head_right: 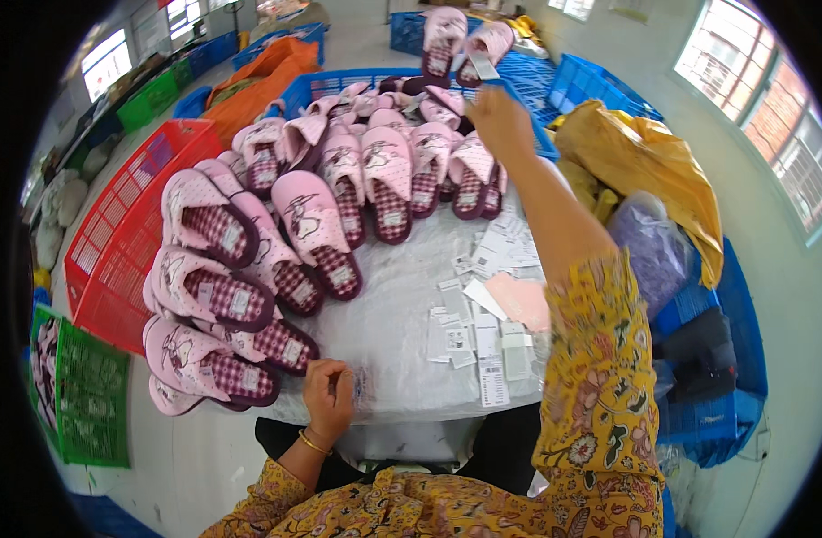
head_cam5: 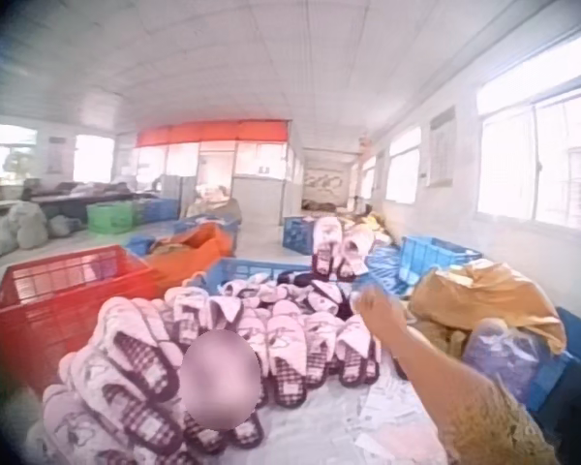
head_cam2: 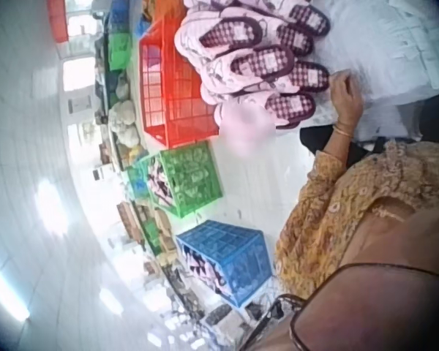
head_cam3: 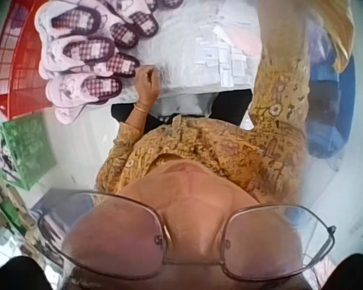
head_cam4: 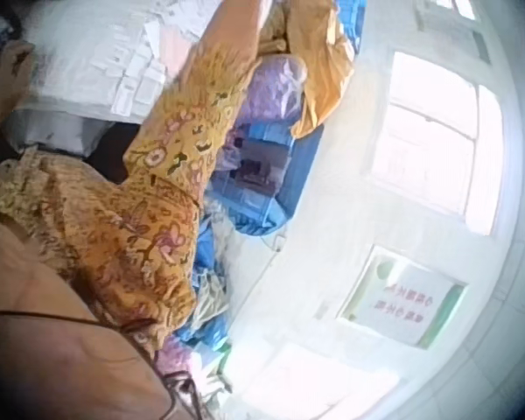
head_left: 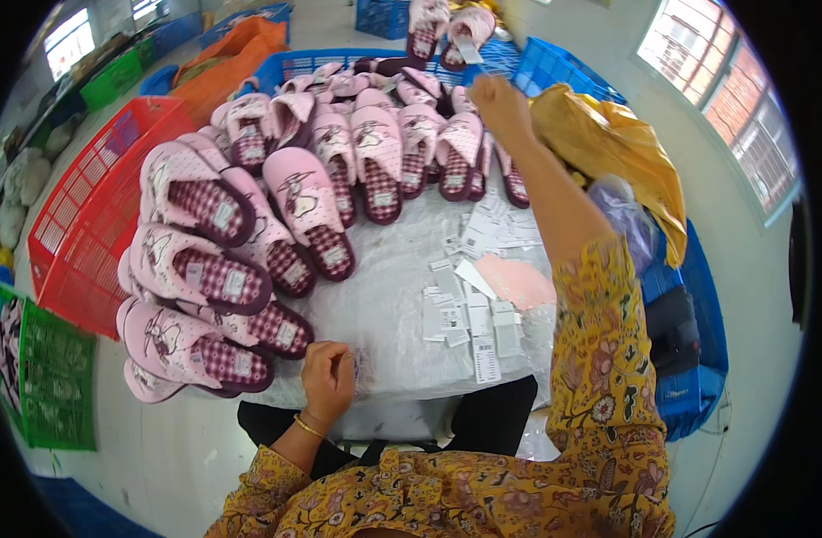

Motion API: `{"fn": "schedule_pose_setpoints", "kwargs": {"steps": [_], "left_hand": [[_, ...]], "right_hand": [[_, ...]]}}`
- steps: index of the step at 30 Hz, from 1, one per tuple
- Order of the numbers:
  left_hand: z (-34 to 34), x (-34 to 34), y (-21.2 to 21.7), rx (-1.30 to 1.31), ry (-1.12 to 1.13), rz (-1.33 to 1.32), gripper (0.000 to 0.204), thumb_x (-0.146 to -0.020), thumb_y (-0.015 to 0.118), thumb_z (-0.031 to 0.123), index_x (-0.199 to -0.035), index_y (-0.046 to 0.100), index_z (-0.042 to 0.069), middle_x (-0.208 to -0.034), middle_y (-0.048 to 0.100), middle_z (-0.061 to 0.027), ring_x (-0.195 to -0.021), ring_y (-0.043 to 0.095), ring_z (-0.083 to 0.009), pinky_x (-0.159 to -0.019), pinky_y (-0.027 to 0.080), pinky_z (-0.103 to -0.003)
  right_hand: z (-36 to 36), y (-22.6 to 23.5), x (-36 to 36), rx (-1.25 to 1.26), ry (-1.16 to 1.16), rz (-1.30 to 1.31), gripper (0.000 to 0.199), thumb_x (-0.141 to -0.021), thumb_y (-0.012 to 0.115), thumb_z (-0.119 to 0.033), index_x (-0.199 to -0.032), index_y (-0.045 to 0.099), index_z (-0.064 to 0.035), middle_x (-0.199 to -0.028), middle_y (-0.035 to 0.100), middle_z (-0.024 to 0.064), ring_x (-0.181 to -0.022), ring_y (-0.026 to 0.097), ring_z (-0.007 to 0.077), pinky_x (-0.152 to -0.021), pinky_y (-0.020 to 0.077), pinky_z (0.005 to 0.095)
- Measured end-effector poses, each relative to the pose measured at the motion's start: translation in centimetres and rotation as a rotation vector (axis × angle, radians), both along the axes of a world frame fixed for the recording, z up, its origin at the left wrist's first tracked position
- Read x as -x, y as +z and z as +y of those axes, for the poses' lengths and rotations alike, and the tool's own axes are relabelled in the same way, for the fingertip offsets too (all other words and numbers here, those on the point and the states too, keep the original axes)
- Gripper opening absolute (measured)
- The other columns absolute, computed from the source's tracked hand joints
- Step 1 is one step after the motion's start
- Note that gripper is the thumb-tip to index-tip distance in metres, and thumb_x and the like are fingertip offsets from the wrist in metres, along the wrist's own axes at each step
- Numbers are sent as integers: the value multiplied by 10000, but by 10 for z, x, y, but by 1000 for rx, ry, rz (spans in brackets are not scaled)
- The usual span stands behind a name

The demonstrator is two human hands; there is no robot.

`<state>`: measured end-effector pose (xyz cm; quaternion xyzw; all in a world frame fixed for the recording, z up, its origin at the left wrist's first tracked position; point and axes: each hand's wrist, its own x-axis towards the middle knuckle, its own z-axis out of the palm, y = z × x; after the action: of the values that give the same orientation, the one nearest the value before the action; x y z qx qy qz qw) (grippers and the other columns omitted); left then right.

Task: The person sits on the floor and repeatedly picks up small paper labels, peels off backing, and sticks them onto the insoles of pink and purple slippers. They handle the slippers one at a time, placing each labeled pair back into a pile.

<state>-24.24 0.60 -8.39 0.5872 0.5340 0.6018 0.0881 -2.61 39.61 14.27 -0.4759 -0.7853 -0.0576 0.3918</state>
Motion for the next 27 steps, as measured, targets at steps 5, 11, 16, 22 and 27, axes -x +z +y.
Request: {"fn": "schedule_pose_setpoints", "kwargs": {"steps": [5,11,16,22,27], "left_hand": [[-2,3,3,15,17,32,148,-880,673,13,-1021,625,22,-944,590,-106,-666,564,-166,-585,470,-267],[-1,3,3,21,-11,-21,142,-888,668,19,-1022,621,18,-939,597,-110,-635,543,-163,-574,459,-272],[-1,4,5,38,-27,-60,157,-877,665,18,-1028,619,22,-939,605,-124,-704,589,-230,-621,486,-315],[-4,6,8,38,-51,-65,178,-869,650,1,-1040,603,18,-937,606,-140,-771,614,-291,-664,504,-343],[-4,5,3,7,-42,-93,122,-873,651,-1,-987,609,11,-927,607,-118,-745,595,-259,-642,486,-327]], "right_hand": [[-57,-94,58,351,276,329,247,-857,726,-248,-975,696,-33,-812,712,102,-732,670,184,-699,519,324],[-101,-115,121,647,630,214,601,-804,798,-261,-1310,548,-57,-1015,719,130,-877,682,166,-801,538,307],[-137,-112,150,482,540,141,709,-770,816,-228,-1385,493,-86,-977,684,101,-764,637,185,-727,524,310],[-179,-139,152,511,517,310,540,-832,751,-137,-1320,535,-54,-783,663,57,-663,597,121,-667,511,284],[-216,-136,176,363,634,356,427,-834,724,-45,-1240,592,-39,-800,674,66,-673,619,135,-643,509,273]]}}
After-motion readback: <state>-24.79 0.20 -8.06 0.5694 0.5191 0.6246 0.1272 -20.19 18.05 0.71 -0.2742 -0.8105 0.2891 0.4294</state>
